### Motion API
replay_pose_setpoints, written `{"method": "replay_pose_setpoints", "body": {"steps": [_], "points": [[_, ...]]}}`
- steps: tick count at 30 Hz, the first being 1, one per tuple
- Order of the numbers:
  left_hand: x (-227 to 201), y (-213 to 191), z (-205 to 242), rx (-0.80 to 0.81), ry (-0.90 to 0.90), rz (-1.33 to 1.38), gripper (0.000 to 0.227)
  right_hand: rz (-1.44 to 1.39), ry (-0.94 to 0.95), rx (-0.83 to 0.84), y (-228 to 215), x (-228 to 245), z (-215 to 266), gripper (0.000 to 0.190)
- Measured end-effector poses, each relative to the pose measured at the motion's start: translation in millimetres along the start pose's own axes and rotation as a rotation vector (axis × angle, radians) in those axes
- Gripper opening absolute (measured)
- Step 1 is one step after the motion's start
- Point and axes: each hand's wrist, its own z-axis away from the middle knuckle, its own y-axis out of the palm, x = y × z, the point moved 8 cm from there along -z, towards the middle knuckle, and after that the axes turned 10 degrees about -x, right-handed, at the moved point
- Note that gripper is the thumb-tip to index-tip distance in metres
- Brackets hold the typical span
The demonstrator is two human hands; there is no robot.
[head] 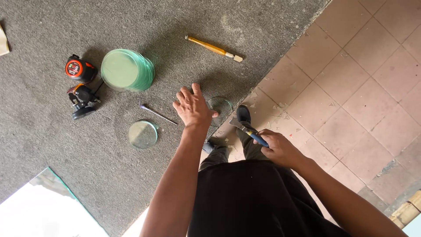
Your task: Measuring, marking, and scoring a glass pane using a circular glass cutter on a workbench
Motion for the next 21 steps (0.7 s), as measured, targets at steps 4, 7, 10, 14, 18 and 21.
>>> {"method": "replay_pose_setpoints", "body": {"steps": [4,7,10,14,18,21], "points": [[4,11,-5,-0.002,-0.010,0.014,0.109,0.015,0.021,0.011,3,-7,-3,0.026],[2,4,-5,-0.016,-0.014,0.013,0.106,0.010,0.045,0.010,1,-2,-6,0.024],[0,-4,-3,-0.002,-0.012,0.016,0.105,0.004,0.080,0.002,2,2,-6,0.024],[-2,-2,-5,0.003,-0.005,-0.018,0.103,0.190,0.196,0.064,11,-12,-3,0.024],[-2,4,-6,-0.002,-0.005,-0.022,0.102,0.317,0.306,0.145,7,-9,-4,0.032],[0,-1,-3,0.013,-0.017,0.002,0.099,0.320,0.290,0.132,1,3,-2,0.032]]}}
